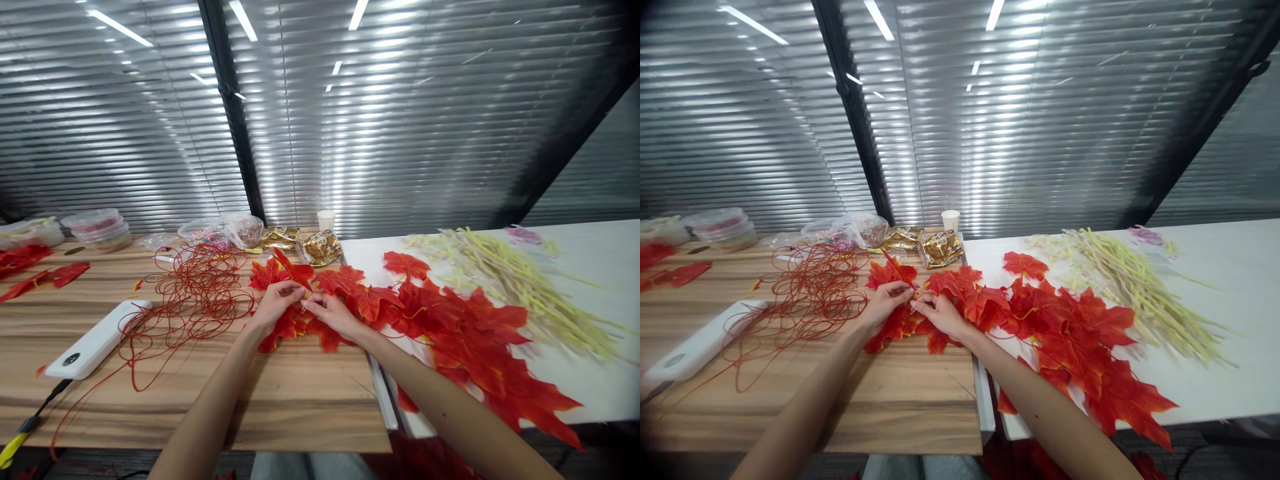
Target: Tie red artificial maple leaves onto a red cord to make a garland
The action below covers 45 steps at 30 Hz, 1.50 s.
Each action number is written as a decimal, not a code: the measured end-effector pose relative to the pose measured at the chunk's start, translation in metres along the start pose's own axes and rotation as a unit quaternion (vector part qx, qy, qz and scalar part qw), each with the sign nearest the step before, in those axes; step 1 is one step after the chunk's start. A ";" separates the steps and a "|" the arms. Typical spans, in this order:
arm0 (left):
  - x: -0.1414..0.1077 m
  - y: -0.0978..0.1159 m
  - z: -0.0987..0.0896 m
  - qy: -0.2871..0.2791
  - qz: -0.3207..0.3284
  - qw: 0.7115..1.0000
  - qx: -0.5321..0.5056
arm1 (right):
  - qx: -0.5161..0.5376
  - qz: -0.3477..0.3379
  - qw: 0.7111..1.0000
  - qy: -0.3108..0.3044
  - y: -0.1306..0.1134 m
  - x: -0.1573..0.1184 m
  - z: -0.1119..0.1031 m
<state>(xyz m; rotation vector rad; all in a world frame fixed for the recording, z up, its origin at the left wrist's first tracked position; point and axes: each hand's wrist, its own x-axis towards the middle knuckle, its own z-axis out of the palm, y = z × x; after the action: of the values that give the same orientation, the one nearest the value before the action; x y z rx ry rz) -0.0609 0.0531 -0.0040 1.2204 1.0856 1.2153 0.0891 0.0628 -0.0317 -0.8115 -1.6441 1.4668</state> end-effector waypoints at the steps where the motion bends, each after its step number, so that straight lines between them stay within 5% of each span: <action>1: 0.000 0.000 0.000 0.000 0.000 1.000 0.000 | 0.001 0.001 1.000 0.000 0.000 0.000 0.000; 15: -0.001 -0.001 -0.002 -0.023 -0.001 1.000 0.009 | -0.017 0.003 0.999 0.032 -0.001 -0.002 0.001; 45: -0.002 -0.003 -0.001 -0.017 -0.008 1.000 -0.017 | -0.010 -0.029 0.999 -0.013 -0.013 -0.005 0.002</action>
<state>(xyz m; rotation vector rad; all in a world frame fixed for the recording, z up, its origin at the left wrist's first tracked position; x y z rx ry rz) -0.0617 0.0518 -0.0069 1.2005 1.0431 1.1921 0.0901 0.0554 -0.0197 -0.7516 -1.6904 1.4286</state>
